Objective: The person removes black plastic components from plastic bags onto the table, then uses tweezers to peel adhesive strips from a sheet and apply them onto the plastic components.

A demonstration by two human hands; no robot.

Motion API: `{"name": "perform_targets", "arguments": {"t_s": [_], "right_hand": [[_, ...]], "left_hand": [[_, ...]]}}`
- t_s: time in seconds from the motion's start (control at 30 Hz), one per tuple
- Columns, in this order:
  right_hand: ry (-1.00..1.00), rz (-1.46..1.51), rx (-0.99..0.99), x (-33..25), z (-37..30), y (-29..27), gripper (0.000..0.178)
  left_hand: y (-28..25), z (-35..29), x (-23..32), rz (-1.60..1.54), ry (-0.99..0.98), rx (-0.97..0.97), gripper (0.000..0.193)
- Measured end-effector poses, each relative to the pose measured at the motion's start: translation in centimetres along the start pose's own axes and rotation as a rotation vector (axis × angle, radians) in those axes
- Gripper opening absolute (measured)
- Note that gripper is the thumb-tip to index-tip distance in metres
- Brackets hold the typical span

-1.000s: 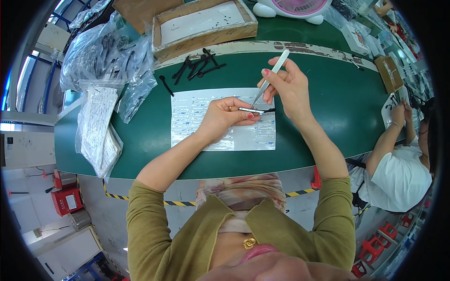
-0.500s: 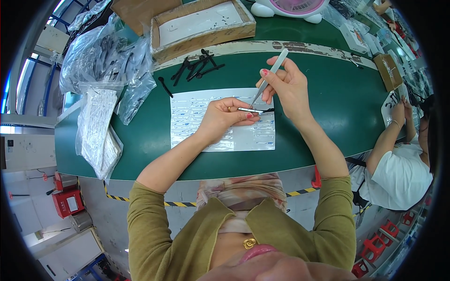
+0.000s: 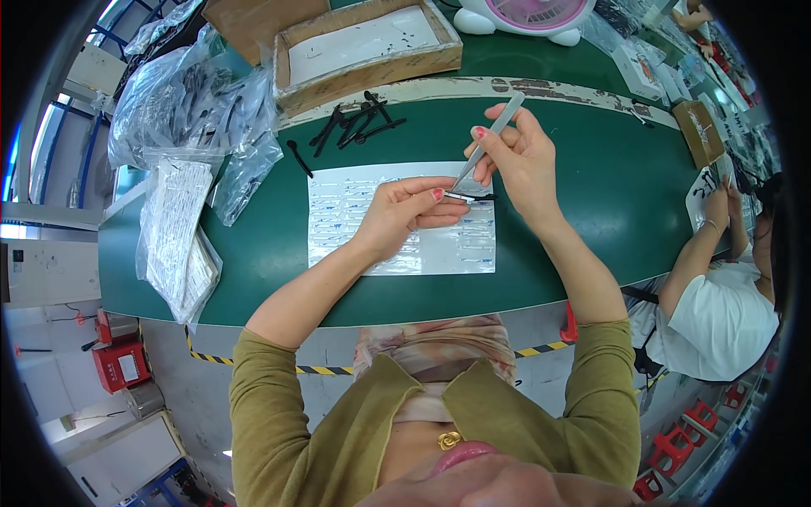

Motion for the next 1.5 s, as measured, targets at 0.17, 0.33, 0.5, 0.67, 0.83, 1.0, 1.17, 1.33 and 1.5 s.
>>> {"name": "perform_targets", "arguments": {"t_s": [0.17,0.33,0.5,0.67,0.83,1.0,1.17,1.33,1.5], "right_hand": [[-0.017,0.003,-0.002,0.0,-0.2,0.4,0.022],[-0.077,0.023,0.012,-0.6,-0.7,0.3,0.021],[-0.234,0.031,-0.014,-1.4,-1.6,1.1,0.021],[-0.531,-0.050,-0.091,-2.2,-3.2,1.9,0.024],[-0.675,0.032,-0.109,-3.3,-4.0,1.4,0.025],[-0.447,0.089,-0.013,-2.5,-2.4,0.7,0.017],[-0.226,0.132,0.076,-0.9,-1.0,-0.3,0.018],[-0.151,0.196,0.079,0.1,-0.2,-0.7,0.018],[-0.097,0.250,0.077,0.8,0.2,-0.9,0.019]], "left_hand": [[-0.8,0.0,-0.1,0.067,0.016,0.066,0.025],[-1.1,0.2,0.2,0.085,0.048,0.122,0.023],[-1.7,0.0,1.6,0.075,0.107,0.201,0.024],[-2.5,0.2,2.9,0.008,0.202,0.258,0.025],[-3.3,0.0,3.5,-0.065,0.259,0.299,0.026],[-4.1,-0.3,4.4,-0.092,0.335,0.362,0.028],[-4.0,-0.5,4.9,-0.092,0.378,0.372,0.026],[-3.7,-0.4,4.8,-0.082,0.374,0.354,0.026],[-3.6,-0.4,4.7,-0.070,0.369,0.350,0.026]]}}
Point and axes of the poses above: each hand's wrist, its own z-axis towards the middle knuckle, its own y-axis out of the palm, x = y × z, the point moved 10 cm from there along z, towards the middle knuckle, and after that the axes turned 10 degrees about y, right-handed, at the moved point
